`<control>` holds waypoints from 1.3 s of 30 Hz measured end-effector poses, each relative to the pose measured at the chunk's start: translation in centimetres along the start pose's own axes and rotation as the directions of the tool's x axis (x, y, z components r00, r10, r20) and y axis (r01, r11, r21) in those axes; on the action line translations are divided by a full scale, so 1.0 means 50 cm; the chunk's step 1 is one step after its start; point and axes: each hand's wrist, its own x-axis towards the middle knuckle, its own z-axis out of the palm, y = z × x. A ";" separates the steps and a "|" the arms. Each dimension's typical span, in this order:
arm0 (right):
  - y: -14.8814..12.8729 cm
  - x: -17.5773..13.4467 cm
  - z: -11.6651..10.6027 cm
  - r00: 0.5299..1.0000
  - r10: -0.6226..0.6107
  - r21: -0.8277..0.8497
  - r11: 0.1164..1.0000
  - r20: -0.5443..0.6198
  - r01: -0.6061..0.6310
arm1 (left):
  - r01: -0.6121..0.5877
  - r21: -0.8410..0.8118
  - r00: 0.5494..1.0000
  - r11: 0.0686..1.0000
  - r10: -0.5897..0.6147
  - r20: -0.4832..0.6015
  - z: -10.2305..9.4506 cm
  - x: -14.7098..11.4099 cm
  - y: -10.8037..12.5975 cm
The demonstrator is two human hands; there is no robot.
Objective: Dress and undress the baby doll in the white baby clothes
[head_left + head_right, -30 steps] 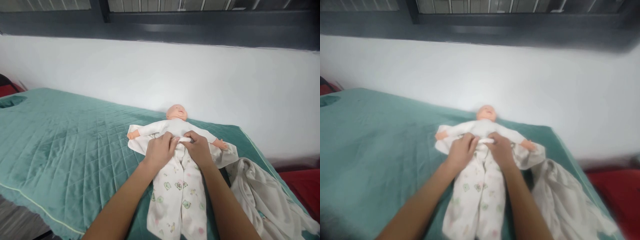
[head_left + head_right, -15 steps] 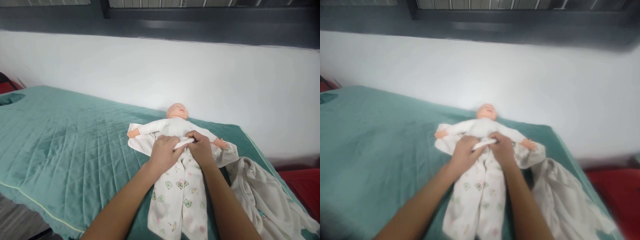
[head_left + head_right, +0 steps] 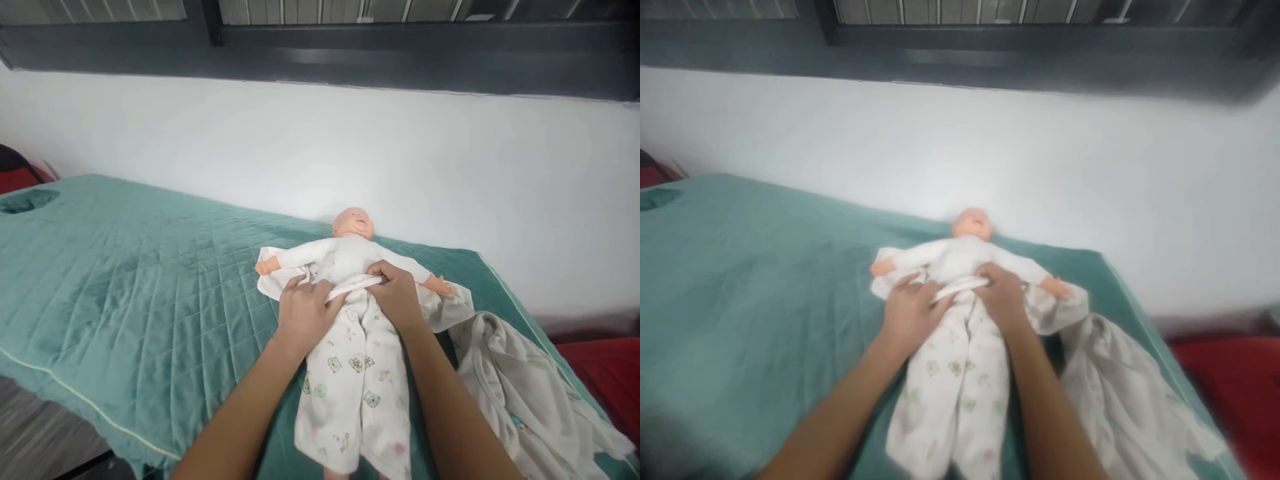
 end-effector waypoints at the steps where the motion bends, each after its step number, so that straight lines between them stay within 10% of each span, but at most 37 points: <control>1: -0.002 0.000 0.001 1.000 0.002 -0.001 1.000 -0.001 -0.002 | 0.024 -0.003 1.000 1.000 -0.024 -0.013 -0.005 -0.012 -0.002; 7: -0.020 -0.004 0.006 1.000 0.018 -0.004 1.000 0.007 -0.018 | 0.153 -0.117 0.984 0.981 -0.162 -0.077 -0.043 -0.069 0.018; 17: -0.005 -0.018 0.009 0.997 -0.049 -0.104 0.994 -0.053 0.043 | 0.409 -0.242 0.905 0.880 -0.358 0.230 -0.037 -0.080 0.029; 30: 0.048 -0.143 -0.004 0.896 -0.415 -0.476 0.827 -0.160 0.299 | 0.397 -0.183 0.897 0.900 -0.338 0.286 -0.031 -0.083 0.021; 39: 0.052 -0.164 -0.030 0.969 -0.206 -0.503 0.857 -0.137 0.111 | 0.376 -0.204 0.909 0.904 -0.317 0.270 -0.034 -0.077 0.016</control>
